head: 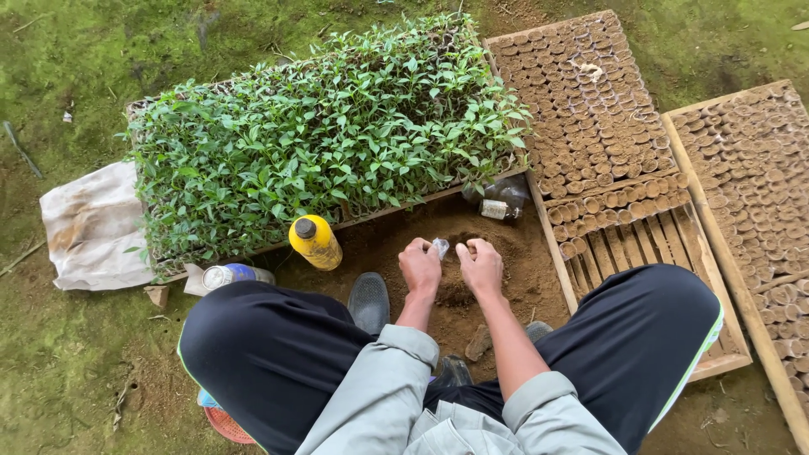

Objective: The person sits cross-legged on the ground and fills small biodegradable pots with soil from a pile. They place the filled pots into wooden trays and occasionally handle small seedlings from a nearby tray.

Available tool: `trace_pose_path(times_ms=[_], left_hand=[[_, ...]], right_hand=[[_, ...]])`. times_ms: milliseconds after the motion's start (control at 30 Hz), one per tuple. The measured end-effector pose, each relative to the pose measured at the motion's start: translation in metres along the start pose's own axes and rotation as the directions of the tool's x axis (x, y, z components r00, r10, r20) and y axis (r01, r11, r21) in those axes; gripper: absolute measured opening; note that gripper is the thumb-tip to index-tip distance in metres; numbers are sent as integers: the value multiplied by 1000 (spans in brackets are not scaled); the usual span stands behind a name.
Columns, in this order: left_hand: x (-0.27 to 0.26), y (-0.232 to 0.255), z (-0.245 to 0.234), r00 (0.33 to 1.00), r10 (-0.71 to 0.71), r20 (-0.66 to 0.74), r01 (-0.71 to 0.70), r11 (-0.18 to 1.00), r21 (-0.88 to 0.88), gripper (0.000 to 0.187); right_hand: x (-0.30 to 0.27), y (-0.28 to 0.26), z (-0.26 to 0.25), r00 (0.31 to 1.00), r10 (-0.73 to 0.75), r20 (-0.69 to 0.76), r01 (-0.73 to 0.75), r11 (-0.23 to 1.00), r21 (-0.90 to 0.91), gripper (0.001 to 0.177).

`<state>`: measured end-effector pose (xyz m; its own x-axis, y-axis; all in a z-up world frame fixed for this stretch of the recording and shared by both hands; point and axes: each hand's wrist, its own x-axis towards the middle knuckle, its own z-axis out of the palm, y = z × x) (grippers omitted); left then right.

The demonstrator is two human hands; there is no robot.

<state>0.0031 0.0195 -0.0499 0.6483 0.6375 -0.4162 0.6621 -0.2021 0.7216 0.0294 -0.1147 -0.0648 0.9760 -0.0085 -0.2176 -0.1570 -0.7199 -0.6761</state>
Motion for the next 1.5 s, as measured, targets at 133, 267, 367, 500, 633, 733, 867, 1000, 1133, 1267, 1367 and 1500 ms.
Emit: trace_pose_path(times_ms=[133, 267, 367, 500, 633, 733, 867, 1000, 1133, 1267, 1367, 1500], left_hand=[[-2, 1, -1, 1000, -25, -17, 25, 1000, -13, 6], [-3, 5, -4, 999, -39, -23, 38, 998, -49, 8], [-2, 2, -2, 999, -39, -34, 38, 998, -51, 8], [0, -3, -1, 998, -35, -46, 33, 998, -55, 8], [2, -5, -5, 999, -18, -41, 17, 999, -34, 7], [-4, 4, -12, 999, -15, -32, 15, 1000, -27, 8], [-14, 15, -17, 1000, 22, 13, -22, 1000, -10, 10], [-15, 14, -11, 997, 51, 50, -51, 999, 7, 11], [-11, 8, -3, 996, 63, 65, -65, 998, 25, 12], [-13, 9, -5, 994, 69, 80, -74, 995, 60, 12], [-13, 7, -3, 994, 65, 93, -72, 995, 71, 12], [-14, 9, -3, 993, 53, 107, -62, 994, 86, 12]], right_hand=[[-12, 13, 24, 984, 78, 163, -29, 959, -283, 51], [-26, 22, 50, 978, -48, 204, 145, 855, -498, 54], [-24, 44, 66, 968, -179, 176, 248, 789, -561, 29], [-12, 40, 61, 974, 150, 169, -97, 952, -290, 17], [13, 45, 62, 947, 314, 67, -300, 940, -162, 23], [3, -24, 7, 971, 216, 102, -237, 923, 304, 18], [0, -53, -15, 955, 136, 264, -279, 718, 638, 21], [0, -56, -15, 959, 123, 255, -267, 692, 671, 21], [-2, -54, -11, 971, 112, 211, -223, 744, 630, 23], [-4, -53, -9, 986, 84, 146, -146, 861, 488, 26], [-2, -50, -4, 986, 92, 139, -143, 893, 426, 28], [-1, -48, -7, 983, 102, 152, -153, 916, 371, 31]])
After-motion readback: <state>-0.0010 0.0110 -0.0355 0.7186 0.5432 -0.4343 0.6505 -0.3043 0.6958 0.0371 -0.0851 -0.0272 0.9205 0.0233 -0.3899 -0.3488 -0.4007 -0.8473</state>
